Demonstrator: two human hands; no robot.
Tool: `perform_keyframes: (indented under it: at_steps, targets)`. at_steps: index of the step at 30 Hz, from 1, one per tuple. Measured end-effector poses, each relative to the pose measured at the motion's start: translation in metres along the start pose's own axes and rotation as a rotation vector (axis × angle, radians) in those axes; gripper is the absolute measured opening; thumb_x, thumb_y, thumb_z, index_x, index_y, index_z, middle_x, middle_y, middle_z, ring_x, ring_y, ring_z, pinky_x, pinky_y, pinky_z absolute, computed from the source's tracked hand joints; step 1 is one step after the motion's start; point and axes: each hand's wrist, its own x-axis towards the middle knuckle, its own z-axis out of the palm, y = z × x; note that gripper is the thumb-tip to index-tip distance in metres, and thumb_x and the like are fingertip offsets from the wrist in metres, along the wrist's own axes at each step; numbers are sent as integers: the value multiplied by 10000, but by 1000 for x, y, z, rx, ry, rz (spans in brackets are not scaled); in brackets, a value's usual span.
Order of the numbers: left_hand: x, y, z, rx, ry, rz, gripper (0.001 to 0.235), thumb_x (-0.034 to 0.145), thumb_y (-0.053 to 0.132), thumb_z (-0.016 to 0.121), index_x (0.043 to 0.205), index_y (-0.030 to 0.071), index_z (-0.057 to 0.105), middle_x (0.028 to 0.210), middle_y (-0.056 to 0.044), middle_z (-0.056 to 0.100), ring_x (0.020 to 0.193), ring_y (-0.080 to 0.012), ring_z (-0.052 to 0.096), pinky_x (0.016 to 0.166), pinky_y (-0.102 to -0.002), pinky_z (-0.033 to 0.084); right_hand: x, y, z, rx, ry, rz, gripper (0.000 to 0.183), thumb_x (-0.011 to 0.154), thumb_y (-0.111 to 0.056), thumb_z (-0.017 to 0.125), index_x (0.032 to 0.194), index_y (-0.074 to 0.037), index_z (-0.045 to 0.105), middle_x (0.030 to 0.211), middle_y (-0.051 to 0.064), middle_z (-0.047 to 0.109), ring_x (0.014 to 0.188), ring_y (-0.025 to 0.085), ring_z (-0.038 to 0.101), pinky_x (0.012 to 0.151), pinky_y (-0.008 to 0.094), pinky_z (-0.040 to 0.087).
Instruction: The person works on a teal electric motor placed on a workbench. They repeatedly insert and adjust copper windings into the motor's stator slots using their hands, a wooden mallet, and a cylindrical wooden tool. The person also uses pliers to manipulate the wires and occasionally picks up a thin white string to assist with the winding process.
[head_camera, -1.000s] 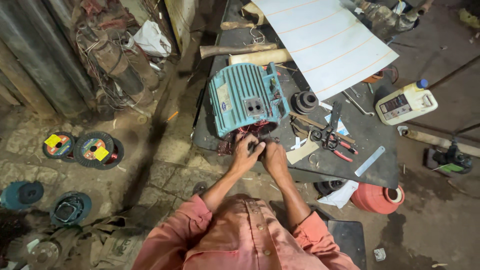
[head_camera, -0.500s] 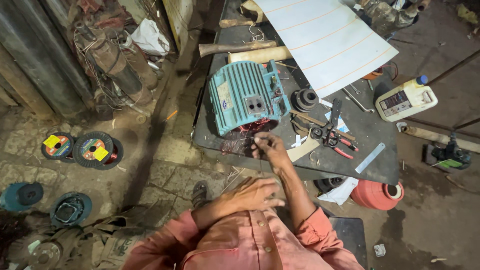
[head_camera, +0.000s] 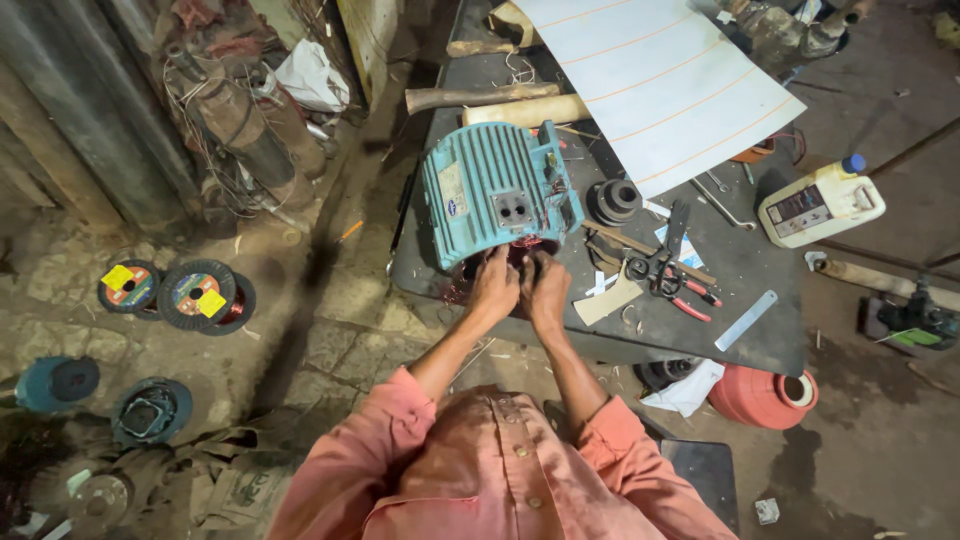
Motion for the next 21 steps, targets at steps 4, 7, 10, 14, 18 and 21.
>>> perform_keyframes:
  at_steps: [4, 7, 10, 14, 18, 21]
  targets:
    - [12, 1, 13, 46, -69, -321, 360, 982, 113, 521, 1325, 40, 607, 1204, -281, 679, 1144, -462, 619, 1005, -526, 475, 0, -11, -13, 97, -43, -10, 107, 935, -57, 662, 994, 19, 706, 860, 269, 682, 765, 410, 671, 669, 405, 533]
    - [12, 2, 15, 45, -12, -285, 273, 961, 107, 556, 1199, 25, 661, 1160, -247, 713, 1101, -437, 654, 958, -507, 503, -18, -6, -35, 154, -207, 135, 144, 912, -59, 644, 1034, -1, 692, 824, 231, 713, 707, 370, 696, 662, 410, 528]
    - [7, 4, 13, 25, 12, -271, 275, 950, 101, 579, 1195, 9, 664, 1128, -241, 722, 1086, -422, 676, 947, -485, 518, -21, -5, -40, 178, -317, 343, 147, 945, -82, 620, 1047, -11, 699, 799, 233, 715, 693, 408, 692, 636, 450, 519]
    - [-9, 6, 9, -155, 65, -161, 346, 875, 79, 643, 1213, 6, 636, 1057, -196, 711, 976, -358, 687, 871, -443, 519, 1, -13, -22, 64, -82, -146, 170, 898, -20, 666, 1059, -5, 714, 924, 272, 704, 852, 467, 693, 691, 468, 547]
    - [-15, 9, -7, -280, 5, -136, 97, 875, 85, 689, 955, 28, 690, 905, -102, 759, 863, -202, 712, 819, -357, 524, 10, -26, -30, 3, -205, -66, 243, 798, -36, 697, 1034, 25, 692, 833, 318, 661, 833, 514, 652, 661, 497, 526]
    - [-31, 18, -30, -363, -235, -52, 79, 812, 73, 723, 879, 44, 693, 865, -74, 717, 844, -147, 673, 691, -341, 495, 0, -30, -45, -54, -133, -90, 201, 894, -65, 646, 1063, 22, 712, 841, 305, 680, 817, 480, 681, 671, 493, 524]
